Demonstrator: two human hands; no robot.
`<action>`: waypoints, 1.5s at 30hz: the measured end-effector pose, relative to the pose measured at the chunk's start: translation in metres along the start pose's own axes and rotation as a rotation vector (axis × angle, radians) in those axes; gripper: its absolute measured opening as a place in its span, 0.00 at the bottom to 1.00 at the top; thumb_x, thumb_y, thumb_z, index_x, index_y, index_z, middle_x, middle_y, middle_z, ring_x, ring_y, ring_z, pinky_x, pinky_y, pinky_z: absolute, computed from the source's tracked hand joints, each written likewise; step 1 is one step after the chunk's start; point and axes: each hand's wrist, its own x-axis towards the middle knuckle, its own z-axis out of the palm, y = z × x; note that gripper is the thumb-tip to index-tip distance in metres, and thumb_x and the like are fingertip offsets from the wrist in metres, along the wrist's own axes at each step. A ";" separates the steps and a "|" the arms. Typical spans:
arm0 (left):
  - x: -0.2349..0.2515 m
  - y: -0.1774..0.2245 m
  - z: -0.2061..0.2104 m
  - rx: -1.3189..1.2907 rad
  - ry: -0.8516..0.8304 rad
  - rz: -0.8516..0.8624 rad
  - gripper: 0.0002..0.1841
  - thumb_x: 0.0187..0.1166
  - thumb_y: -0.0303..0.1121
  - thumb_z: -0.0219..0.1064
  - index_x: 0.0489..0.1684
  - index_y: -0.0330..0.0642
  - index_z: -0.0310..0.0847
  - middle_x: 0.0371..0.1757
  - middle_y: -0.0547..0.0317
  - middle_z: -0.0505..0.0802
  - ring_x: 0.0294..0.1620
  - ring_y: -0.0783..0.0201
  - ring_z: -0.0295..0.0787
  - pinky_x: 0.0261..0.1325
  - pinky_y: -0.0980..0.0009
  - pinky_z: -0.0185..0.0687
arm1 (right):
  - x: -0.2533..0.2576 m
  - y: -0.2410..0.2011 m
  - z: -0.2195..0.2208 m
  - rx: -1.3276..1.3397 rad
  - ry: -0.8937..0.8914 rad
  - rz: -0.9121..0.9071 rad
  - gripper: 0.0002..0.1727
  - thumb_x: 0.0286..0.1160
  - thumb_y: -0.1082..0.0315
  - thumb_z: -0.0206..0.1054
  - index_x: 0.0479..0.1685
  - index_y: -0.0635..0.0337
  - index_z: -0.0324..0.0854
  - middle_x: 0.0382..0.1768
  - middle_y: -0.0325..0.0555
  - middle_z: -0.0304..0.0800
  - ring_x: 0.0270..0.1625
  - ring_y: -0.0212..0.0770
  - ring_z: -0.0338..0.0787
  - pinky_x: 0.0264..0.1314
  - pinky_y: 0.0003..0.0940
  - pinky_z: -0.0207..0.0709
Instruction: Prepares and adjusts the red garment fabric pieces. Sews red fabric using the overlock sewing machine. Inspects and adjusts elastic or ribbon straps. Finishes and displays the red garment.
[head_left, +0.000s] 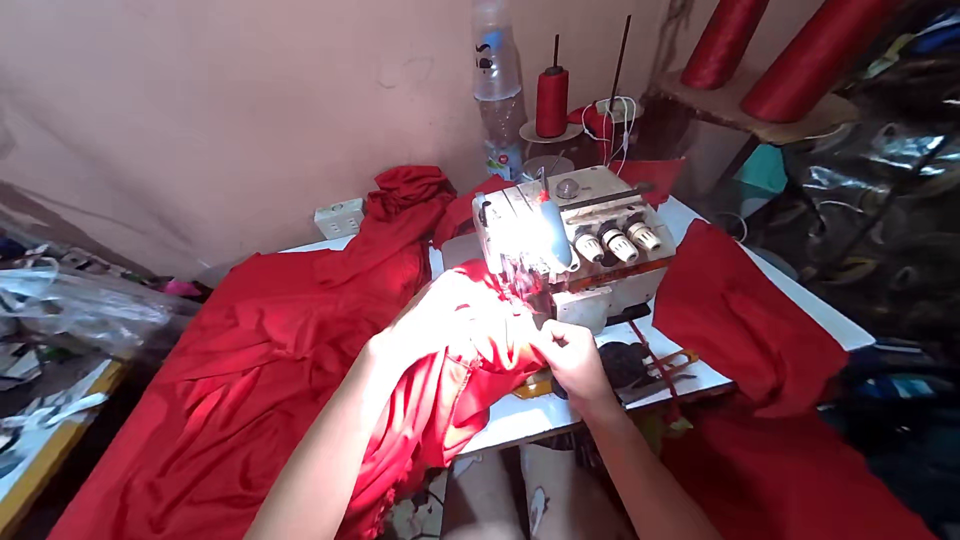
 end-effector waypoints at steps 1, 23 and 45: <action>0.001 -0.002 -0.004 0.008 -0.021 -0.013 0.10 0.81 0.27 0.64 0.44 0.34 0.92 0.53 0.45 0.93 0.65 0.49 0.85 0.73 0.53 0.75 | 0.003 0.000 -0.001 0.001 -0.022 0.008 0.23 0.66 0.79 0.66 0.06 0.50 0.65 0.13 0.22 0.65 0.18 0.14 0.64 0.24 0.13 0.58; -0.071 0.043 -0.089 -0.432 0.083 -0.003 0.18 0.72 0.27 0.70 0.61 0.41 0.76 0.29 0.78 0.86 0.32 0.84 0.83 0.42 0.84 0.81 | -0.002 -0.013 0.000 -0.182 -0.018 -0.383 0.13 0.71 0.66 0.70 0.21 0.65 0.82 0.26 0.36 0.79 0.30 0.17 0.74 0.35 0.12 0.68; -0.079 0.061 -0.080 0.103 0.080 0.118 0.13 0.66 0.47 0.76 0.30 0.46 0.89 0.31 0.68 0.89 0.37 0.75 0.84 0.45 0.72 0.78 | 0.032 -0.084 -0.004 -0.464 -0.808 -0.414 0.16 0.74 0.58 0.73 0.41 0.64 0.91 0.40 0.51 0.93 0.49 0.43 0.89 0.57 0.47 0.78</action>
